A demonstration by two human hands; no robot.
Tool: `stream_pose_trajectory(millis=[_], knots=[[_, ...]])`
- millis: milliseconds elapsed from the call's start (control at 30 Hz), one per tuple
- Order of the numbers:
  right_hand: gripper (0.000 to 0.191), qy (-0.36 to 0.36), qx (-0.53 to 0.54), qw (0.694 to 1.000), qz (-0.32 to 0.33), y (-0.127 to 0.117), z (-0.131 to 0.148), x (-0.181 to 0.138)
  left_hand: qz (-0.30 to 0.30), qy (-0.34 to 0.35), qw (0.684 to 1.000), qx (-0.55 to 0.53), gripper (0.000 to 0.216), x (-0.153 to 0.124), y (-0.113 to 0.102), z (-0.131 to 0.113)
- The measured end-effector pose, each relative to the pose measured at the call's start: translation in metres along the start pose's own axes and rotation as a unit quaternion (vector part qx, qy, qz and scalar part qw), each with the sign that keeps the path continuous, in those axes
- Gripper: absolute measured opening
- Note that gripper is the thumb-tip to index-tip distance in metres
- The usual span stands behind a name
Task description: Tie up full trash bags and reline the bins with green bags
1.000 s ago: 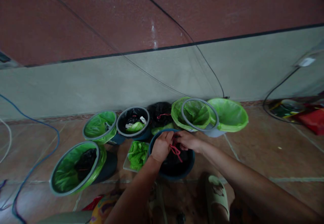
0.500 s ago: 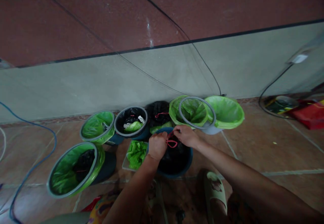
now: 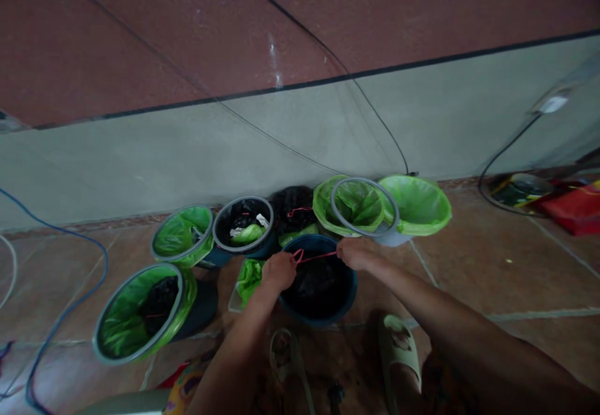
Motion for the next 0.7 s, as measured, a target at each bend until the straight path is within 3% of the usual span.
stream_pose_trajectory(millis=[100,167,267,300,367,500,700], knots=[[0.015,-0.016,-0.006,1.0,-0.005,-0.001,0.006,-0.005,0.027,-0.03,0.978,-0.203,0.02,0.004,-0.001,0.0],[0.019,-0.023,-0.006,1.0,-0.018,-0.006,0.013,-0.012,0.055,-0.052,0.923,-0.378,0.017,0.007,0.002,-0.005],[0.022,-0.023,0.003,0.999,-0.029,-0.019,0.023,-0.02,0.088,-0.092,0.809,-0.574,0.017,0.01,0.011,-0.016],[0.024,-0.029,0.006,0.999,-0.028,-0.023,0.025,-0.022,0.098,-0.101,0.783,-0.606,0.019,0.01,0.015,-0.02],[0.027,-0.048,0.016,0.998,-0.021,-0.029,0.028,-0.025,0.103,-0.107,0.76,-0.633,0.022,0.011,0.021,-0.024],[0.027,-0.108,0.102,0.989,-0.001,-0.028,0.031,-0.027,0.083,-0.049,0.785,-0.612,0.023,0.011,0.03,-0.027],[0.028,-0.193,0.229,0.954,0.012,-0.011,0.044,-0.025,0.073,0.07,0.869,-0.485,0.011,0.012,0.04,-0.03]])
Point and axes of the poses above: each hand's wrist, its own x-axis towards the middle knuckle, its own y-axis out of the palm, z = x × y, the point moved 1 cm from there along x, towards the middle knuckle, and after that the axes turned 6 degrees about x, right-handed, at the moved point
